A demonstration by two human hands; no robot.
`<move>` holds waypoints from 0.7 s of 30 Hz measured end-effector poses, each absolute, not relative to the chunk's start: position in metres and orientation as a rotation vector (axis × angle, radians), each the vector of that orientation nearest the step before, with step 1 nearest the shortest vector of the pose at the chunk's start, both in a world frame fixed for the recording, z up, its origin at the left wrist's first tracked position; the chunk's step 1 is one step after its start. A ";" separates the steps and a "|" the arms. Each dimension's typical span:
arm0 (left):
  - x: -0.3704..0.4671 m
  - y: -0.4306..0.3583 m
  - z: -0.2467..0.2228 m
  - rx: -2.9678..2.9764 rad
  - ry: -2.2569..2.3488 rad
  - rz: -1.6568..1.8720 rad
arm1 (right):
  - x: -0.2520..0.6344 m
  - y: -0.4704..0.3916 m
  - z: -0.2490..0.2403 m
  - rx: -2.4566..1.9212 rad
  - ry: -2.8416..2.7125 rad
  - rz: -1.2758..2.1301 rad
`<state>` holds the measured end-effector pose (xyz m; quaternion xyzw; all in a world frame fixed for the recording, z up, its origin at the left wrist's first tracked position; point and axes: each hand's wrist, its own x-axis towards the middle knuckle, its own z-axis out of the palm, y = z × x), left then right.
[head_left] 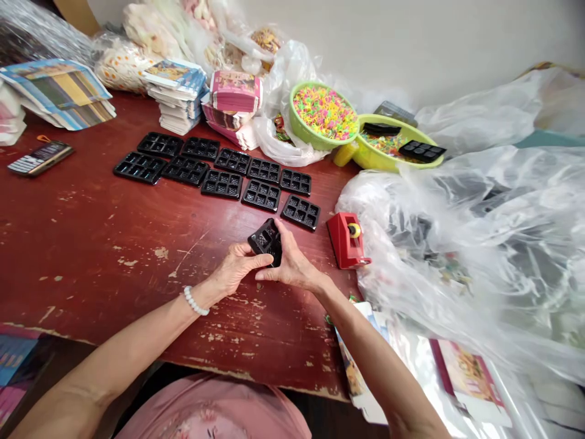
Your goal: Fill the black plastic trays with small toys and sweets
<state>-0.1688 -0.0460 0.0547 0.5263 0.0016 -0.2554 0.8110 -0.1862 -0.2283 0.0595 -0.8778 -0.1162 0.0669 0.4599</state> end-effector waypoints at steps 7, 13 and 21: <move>-0.180 -0.023 0.052 1.336 -0.024 -0.618 | -0.190 -0.246 0.070 -2.563 -0.190 0.209; -0.177 0.004 0.035 1.651 -0.136 -0.406 | -0.170 -0.284 0.064 -2.762 -0.106 0.079; -0.130 -0.023 0.008 2.280 -0.778 0.104 | -0.135 -0.291 0.043 -2.728 0.109 0.144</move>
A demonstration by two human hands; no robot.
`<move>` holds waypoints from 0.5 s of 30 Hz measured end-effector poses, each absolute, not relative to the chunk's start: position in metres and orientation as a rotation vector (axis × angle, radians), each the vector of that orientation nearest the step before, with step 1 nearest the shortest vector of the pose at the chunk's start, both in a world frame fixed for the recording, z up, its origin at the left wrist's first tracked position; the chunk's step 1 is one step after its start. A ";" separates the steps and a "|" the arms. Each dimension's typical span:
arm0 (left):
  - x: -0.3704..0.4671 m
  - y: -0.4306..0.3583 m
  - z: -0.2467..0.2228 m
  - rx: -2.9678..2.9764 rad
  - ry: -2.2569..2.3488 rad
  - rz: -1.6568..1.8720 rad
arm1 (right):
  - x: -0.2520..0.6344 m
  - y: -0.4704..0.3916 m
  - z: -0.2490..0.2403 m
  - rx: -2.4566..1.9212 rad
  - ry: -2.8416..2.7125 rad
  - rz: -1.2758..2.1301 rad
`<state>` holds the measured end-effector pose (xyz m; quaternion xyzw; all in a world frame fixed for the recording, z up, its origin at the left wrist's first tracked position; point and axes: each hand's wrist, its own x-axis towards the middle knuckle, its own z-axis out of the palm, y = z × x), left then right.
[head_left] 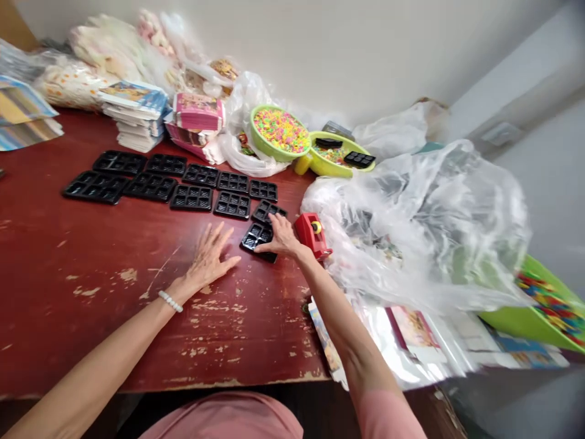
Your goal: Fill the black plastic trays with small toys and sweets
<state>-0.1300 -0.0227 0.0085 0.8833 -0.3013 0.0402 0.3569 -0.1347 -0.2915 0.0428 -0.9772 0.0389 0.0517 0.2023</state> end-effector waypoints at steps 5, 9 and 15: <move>-0.135 -0.037 -0.007 2.458 -0.938 0.094 | -0.132 -0.291 0.057 -2.747 -0.001 0.159; -0.138 -0.036 -0.017 2.477 -0.942 0.170 | -0.113 -0.334 0.101 -2.886 -0.059 -0.175; -0.137 -0.037 -0.027 2.537 -1.020 0.283 | -0.069 -0.471 0.166 -3.226 0.544 -0.240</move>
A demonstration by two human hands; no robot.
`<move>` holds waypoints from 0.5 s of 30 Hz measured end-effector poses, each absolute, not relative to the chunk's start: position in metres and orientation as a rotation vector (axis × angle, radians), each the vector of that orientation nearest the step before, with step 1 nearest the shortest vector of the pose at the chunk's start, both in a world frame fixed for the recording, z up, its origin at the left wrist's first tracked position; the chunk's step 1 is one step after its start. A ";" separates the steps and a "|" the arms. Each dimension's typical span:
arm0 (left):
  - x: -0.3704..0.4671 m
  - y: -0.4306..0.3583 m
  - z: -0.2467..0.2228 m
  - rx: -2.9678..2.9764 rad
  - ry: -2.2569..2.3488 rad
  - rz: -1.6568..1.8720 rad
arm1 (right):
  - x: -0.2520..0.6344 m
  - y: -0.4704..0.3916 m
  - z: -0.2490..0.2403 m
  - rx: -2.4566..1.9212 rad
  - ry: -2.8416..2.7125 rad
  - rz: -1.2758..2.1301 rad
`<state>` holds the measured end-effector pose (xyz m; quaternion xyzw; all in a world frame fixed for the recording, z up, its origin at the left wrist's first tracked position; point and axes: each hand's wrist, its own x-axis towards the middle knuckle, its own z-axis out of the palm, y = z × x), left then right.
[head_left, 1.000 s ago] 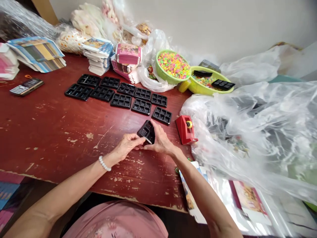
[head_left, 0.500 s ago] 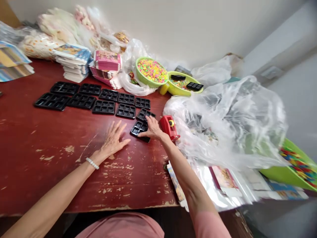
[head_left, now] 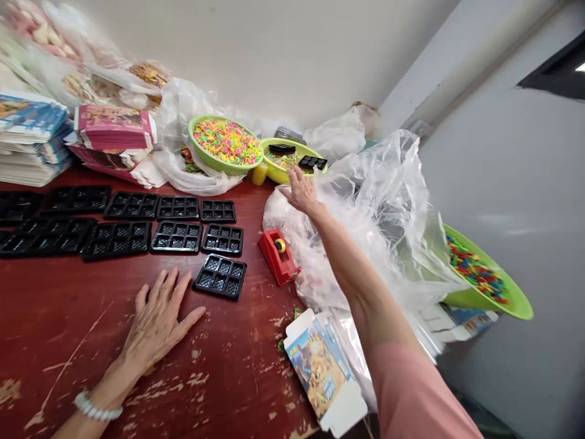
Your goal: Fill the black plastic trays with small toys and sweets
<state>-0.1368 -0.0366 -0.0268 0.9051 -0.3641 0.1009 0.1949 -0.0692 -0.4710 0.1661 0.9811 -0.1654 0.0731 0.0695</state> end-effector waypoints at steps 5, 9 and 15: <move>-0.138 -0.038 -0.023 2.547 -1.054 0.312 | -0.113 -0.550 0.159 2.701 -0.859 -0.105; -0.141 -0.038 -0.020 2.540 -1.061 0.294 | -0.176 -0.570 0.140 2.630 -1.023 -0.158; -0.143 -0.036 -0.023 2.527 -1.091 0.263 | -0.239 -0.574 0.137 2.586 -1.128 -0.123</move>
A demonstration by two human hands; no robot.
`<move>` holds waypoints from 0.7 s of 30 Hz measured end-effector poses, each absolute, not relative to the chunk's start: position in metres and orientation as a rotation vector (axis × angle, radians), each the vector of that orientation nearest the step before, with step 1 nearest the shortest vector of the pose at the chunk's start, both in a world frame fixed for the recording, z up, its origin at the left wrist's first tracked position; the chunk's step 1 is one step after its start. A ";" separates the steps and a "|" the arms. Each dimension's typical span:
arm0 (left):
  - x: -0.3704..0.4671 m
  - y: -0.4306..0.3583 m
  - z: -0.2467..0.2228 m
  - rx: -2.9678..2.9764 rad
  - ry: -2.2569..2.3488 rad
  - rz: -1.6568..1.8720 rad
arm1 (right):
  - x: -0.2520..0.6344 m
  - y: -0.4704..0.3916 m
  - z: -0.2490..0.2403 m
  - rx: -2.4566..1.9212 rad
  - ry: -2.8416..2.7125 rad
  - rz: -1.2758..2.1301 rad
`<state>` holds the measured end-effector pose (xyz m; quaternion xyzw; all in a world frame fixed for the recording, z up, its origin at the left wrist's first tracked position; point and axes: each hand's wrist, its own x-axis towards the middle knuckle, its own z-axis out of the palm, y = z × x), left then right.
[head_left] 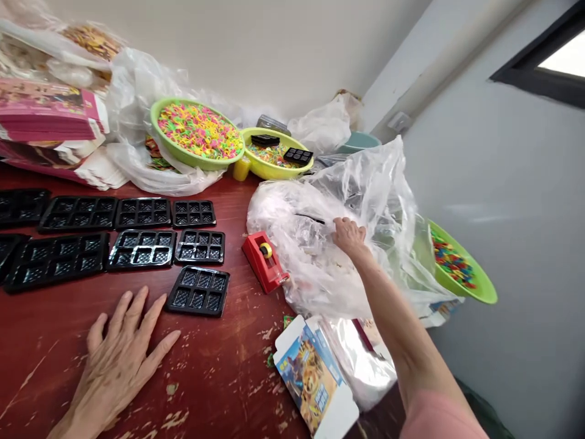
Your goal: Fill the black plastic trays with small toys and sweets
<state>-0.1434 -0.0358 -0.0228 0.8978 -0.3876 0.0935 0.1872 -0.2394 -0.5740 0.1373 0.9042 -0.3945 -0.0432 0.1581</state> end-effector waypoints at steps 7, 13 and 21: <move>-0.139 -0.028 -0.033 2.540 -1.166 0.186 | -0.240 -0.554 0.152 2.841 -0.780 0.161; -0.142 -0.031 -0.023 2.534 -1.126 0.227 | -0.185 -0.548 0.135 2.990 -0.865 0.069; -0.141 -0.036 -0.017 2.534 -1.096 0.229 | -0.174 -0.555 0.137 2.885 -0.890 -0.375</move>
